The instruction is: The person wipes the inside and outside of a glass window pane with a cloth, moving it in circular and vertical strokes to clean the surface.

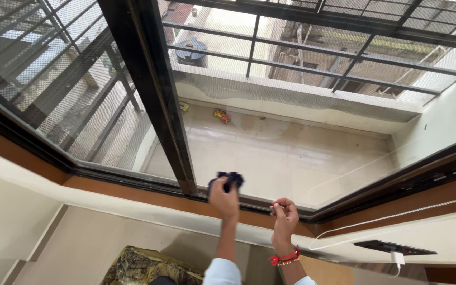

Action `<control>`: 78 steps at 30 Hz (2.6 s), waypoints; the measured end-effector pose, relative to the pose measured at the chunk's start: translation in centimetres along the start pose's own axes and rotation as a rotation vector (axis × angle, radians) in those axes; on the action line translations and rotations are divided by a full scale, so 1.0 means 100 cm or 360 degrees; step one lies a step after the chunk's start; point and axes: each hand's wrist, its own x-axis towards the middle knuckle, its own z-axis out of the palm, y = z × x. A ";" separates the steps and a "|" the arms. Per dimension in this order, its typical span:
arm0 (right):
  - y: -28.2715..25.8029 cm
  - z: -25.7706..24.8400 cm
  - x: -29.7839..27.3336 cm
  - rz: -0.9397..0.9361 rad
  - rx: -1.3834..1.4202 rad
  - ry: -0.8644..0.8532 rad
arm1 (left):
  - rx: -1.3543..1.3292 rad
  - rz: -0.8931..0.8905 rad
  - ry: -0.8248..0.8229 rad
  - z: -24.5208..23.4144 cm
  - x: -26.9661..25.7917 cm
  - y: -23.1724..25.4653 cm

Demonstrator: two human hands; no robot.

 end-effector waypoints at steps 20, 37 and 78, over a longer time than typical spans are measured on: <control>0.002 0.021 -0.007 0.0076 -0.0019 -0.0040 | 0.0128 -0.0004 0.0110 -0.019 0.036 -0.036; -0.003 0.019 -0.012 0.0125 0.0007 -0.0052 | 0.0251 -0.0006 0.0472 -0.022 0.058 -0.063; 0.053 0.185 -0.036 -0.1030 -0.1329 -0.0780 | 0.0101 -0.0879 -0.0282 -0.045 0.069 -0.057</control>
